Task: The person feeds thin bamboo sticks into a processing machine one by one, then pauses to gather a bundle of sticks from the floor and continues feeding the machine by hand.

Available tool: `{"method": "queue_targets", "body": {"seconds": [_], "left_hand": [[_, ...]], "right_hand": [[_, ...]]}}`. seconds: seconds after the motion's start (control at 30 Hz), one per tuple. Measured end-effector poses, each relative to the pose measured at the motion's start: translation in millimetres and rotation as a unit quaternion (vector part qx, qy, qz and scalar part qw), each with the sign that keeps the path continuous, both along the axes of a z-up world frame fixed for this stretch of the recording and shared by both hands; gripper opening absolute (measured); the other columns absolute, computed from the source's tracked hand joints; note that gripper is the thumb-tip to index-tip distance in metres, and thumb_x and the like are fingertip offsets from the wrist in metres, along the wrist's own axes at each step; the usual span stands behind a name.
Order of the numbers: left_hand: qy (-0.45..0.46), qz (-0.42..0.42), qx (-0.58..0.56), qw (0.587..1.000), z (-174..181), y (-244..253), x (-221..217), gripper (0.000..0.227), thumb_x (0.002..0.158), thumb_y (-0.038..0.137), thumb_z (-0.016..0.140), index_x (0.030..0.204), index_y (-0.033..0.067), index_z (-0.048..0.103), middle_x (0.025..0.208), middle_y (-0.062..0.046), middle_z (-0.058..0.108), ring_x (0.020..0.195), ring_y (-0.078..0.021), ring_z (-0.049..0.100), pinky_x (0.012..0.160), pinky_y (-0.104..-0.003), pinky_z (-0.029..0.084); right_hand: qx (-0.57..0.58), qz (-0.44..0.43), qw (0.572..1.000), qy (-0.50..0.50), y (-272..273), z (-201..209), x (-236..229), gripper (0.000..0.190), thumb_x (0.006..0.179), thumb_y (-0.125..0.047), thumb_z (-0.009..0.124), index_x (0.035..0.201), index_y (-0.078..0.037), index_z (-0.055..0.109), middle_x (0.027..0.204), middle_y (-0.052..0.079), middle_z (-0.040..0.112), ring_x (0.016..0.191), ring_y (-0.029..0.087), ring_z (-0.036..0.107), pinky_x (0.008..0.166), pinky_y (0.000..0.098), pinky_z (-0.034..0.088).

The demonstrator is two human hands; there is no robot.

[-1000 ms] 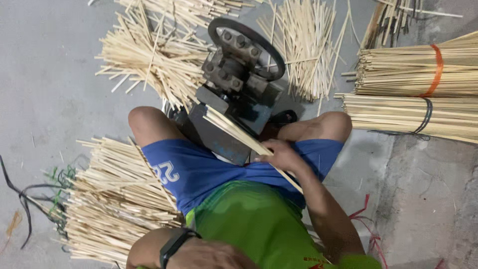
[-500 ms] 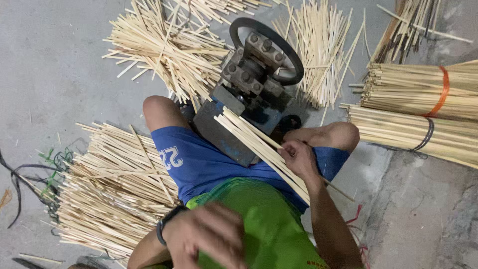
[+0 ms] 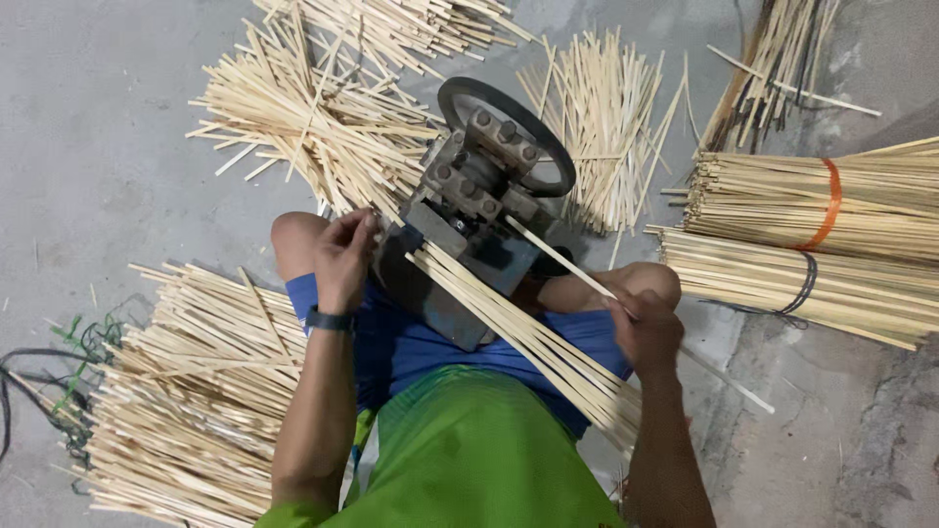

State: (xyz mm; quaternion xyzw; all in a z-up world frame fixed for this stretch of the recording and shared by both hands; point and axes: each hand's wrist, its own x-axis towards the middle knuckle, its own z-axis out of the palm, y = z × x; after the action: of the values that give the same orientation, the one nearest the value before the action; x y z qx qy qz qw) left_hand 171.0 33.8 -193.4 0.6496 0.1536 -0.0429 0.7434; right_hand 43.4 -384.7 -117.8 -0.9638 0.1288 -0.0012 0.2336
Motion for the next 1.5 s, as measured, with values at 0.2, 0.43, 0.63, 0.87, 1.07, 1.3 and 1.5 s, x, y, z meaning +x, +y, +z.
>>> {"method": "queue_targets", "body": {"seconds": [0.2, 0.43, 0.63, 0.87, 1.07, 1.3, 1.5], "left_hand": [[0.034, 0.018, -0.013, 0.999, -11, -18, 71, 0.033, 0.099, 0.026, 0.072, 0.118, -0.0012, 0.072, 0.093, -0.004, 0.075, 0.072, -0.0097, 0.065, 0.055, -0.023, 0.049], [0.012, -0.042, -0.037, 0.998, 12, -51, 137, 0.037, 0.097, 0.024, 0.072, 0.124, -0.0009, 0.070, 0.098, -0.006, 0.079, 0.077, -0.0115, 0.072, 0.057, -0.024, 0.053], [-0.002, -0.013, -0.036, 0.999, 25, -45, 154, 0.028, 0.098, 0.024, 0.072, 0.104, -0.0031, 0.076, 0.091, -0.007, 0.079, 0.074, -0.0124, 0.072, 0.060, -0.028, 0.058], [-0.089, 0.069, -0.235, 0.966, 60, -11, 170, 0.030, 0.099, 0.029, 0.065, 0.117, 0.0052, 0.068, 0.090, -0.004, 0.073, 0.079, -0.0141, 0.073, 0.066, -0.032, 0.065], [-0.093, 0.026, -0.478, 0.873, 51, 11, 171, 0.034, 0.107, 0.038, 0.059, 0.115, 0.0055, 0.066, 0.076, 0.000, 0.057, 0.058, -0.0104, 0.045, 0.045, -0.022, 0.036], [-0.055, 0.072, -0.390, 0.916, -12, 46, 200, 0.041, 0.104, 0.037, 0.067, 0.120, -0.0012, 0.068, 0.074, 0.000, 0.056, 0.059, -0.0103, 0.050, 0.047, -0.024, 0.040], [0.050, 0.102, 0.042, 0.993, -27, 24, 181, 0.059, 0.093, 0.031, 0.079, 0.136, -0.0033, 0.057, 0.104, -0.011, 0.074, 0.078, -0.0114, 0.067, 0.057, -0.025, 0.055]], "right_hand": [[0.023, 0.064, 0.988, -0.140, 44, -3, 44, 0.019, 0.095, -0.025, 0.076, 0.110, -0.013, 0.079, 0.084, 0.010, 0.068, 0.076, 0.026, 0.067, 0.068, 0.0390, 0.053], [0.047, 0.048, 0.992, -0.102, 50, -13, 61, 0.023, 0.092, -0.029, 0.078, 0.104, -0.009, 0.081, 0.079, 0.011, 0.071, 0.065, 0.024, 0.067, 0.058, 0.0366, 0.051], [0.095, 0.019, 0.985, 0.145, 48, -43, 37, 0.025, 0.100, -0.026, 0.066, 0.116, -0.009, 0.075, 0.086, 0.008, 0.075, 0.054, 0.024, 0.066, 0.051, 0.0381, 0.053], [0.288, 0.061, 0.939, 0.176, 58, -51, -2, 0.020, 0.091, -0.013, 0.069, 0.103, 0.000, 0.075, 0.094, 0.013, 0.079, 0.084, 0.021, 0.077, 0.075, 0.0333, 0.059], [0.252, 0.015, 0.952, 0.171, 21, -73, -16, 0.017, 0.096, -0.014, 0.069, 0.107, -0.001, 0.070, 0.086, 0.017, 0.075, 0.080, 0.023, 0.071, 0.072, 0.0347, 0.057], [0.119, -0.050, 0.988, 0.087, -37, -44, -18, 0.018, 0.091, -0.021, 0.075, 0.097, -0.005, 0.079, 0.087, 0.014, 0.078, 0.076, 0.023, 0.072, 0.073, 0.0370, 0.057], [-0.031, 0.027, 0.998, -0.037, -9, -22, 26, 0.017, 0.091, -0.024, 0.078, 0.095, -0.008, 0.080, 0.088, 0.012, 0.077, 0.077, 0.026, 0.074, 0.081, 0.0405, 0.057]]}}
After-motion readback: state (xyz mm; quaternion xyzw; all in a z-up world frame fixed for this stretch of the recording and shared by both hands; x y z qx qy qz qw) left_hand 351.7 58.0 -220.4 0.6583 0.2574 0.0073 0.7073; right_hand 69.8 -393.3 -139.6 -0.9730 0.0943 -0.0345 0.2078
